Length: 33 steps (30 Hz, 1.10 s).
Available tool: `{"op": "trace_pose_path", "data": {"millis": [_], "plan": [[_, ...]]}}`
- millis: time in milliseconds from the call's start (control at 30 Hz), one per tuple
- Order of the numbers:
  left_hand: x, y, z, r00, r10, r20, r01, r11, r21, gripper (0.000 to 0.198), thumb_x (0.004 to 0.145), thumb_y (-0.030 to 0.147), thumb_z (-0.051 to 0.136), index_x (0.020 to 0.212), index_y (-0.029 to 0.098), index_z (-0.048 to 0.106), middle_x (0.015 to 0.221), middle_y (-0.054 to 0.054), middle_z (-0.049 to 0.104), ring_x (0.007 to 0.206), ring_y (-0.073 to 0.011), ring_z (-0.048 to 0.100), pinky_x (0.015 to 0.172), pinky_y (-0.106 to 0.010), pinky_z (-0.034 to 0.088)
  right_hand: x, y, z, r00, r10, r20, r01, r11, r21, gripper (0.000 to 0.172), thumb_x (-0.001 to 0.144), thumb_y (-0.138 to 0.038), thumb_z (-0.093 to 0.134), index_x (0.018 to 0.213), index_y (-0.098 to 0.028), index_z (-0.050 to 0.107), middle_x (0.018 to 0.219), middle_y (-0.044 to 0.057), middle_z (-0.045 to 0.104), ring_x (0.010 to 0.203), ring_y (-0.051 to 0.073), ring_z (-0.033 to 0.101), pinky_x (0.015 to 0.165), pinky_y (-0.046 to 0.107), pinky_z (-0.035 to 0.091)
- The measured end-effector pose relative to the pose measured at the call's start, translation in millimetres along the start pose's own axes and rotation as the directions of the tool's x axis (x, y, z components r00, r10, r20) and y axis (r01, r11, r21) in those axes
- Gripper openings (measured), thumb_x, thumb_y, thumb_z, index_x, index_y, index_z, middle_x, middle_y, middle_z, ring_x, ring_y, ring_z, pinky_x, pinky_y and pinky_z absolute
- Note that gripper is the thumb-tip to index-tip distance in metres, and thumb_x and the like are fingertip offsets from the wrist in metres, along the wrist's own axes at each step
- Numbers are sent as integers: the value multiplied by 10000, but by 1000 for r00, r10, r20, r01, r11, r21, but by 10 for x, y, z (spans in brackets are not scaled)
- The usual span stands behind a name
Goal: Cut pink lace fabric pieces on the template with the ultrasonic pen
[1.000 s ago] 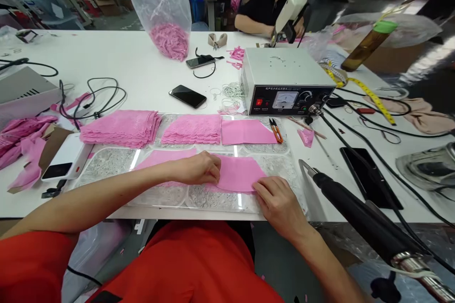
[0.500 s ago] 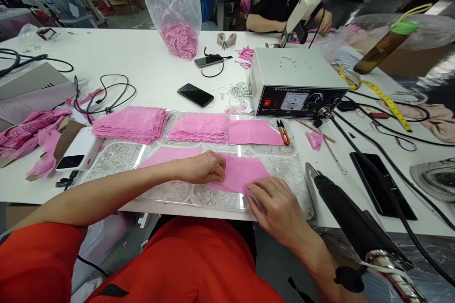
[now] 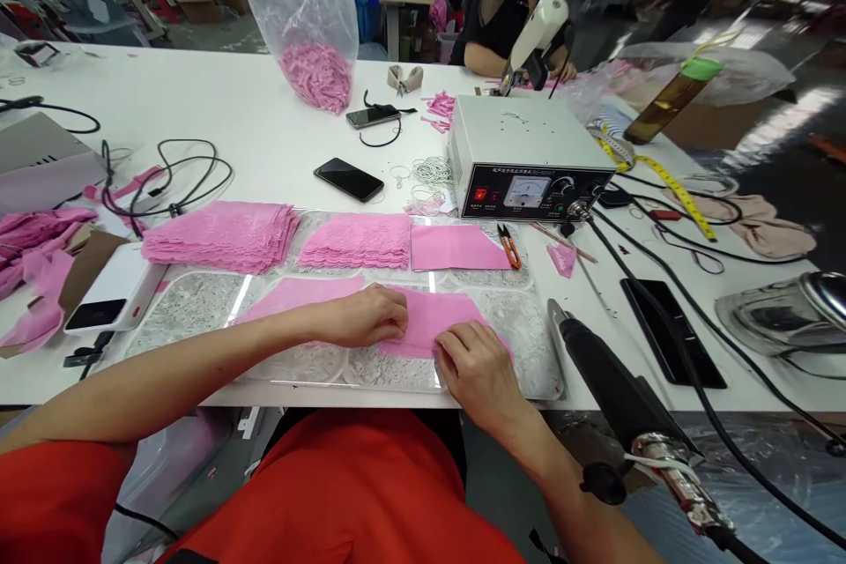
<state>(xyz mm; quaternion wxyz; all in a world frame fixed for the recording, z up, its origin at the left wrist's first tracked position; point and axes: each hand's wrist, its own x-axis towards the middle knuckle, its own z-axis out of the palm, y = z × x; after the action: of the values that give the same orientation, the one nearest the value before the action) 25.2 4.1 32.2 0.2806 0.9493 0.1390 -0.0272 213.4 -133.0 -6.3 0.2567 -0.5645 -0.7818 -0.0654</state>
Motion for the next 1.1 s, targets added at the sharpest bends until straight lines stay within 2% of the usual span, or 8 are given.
{"op": "trace_pose_path", "data": {"millis": [67,167,267,367,600,700,1100], "plan": [[0,9,-4,1000,-10,-4,10,1000,-1,124,883,196,618,766,157,630,784,-1,615,755,-136,563,727,-246,396,-11,6,-7,1000,10,-12,-10,1000,8,150,899,-131,518,825,-192,633,758,41,657,741,167,581,690,310,441],[4,29,6,999,-31,-11,31,999,21,182,841,337,702,838,164,643,822,-8,629,773,-157,575,736,-270,391,7,3,-8,1000,11,-18,-11,1000,22,151,891,-116,516,837,-194,634,768,40,661,747,165,590,688,308,448],[15,41,29,999,-53,-11,54,997,55,95,829,226,689,773,167,640,810,-5,624,801,-165,582,759,-282,378,31,13,-31,1000,6,-22,-5,1000,23,156,884,-103,515,849,-196,635,774,40,664,760,166,601,706,309,456],[17,40,37,998,-57,-9,57,997,60,124,837,139,637,716,162,627,778,-4,617,793,-158,578,739,-272,373,24,33,-81,1000,16,-25,-16,1000,17,141,888,-117,518,857,-199,629,779,38,667,757,163,603,715,311,465],[-23,26,10,1000,-22,19,22,999,41,80,761,186,751,806,178,685,871,-11,638,864,-174,589,800,-277,383,-67,35,-139,999,8,30,-10,999,46,113,895,-132,535,872,-203,620,796,38,668,763,164,609,703,307,483],[-29,21,14,1000,-13,21,12,999,41,19,795,169,719,796,184,709,878,-16,636,859,-170,588,816,-282,383,-96,44,-112,999,18,46,-20,999,49,123,895,-129,530,875,-207,622,799,37,667,764,165,613,711,313,495],[-32,-22,39,999,36,-27,-36,999,32,159,861,145,620,750,178,729,807,-10,621,754,-135,565,745,-244,402,-103,71,-123,999,21,45,-25,996,87,137,900,-134,532,917,-204,650,835,42,680,789,162,630,727,310,522]]}}
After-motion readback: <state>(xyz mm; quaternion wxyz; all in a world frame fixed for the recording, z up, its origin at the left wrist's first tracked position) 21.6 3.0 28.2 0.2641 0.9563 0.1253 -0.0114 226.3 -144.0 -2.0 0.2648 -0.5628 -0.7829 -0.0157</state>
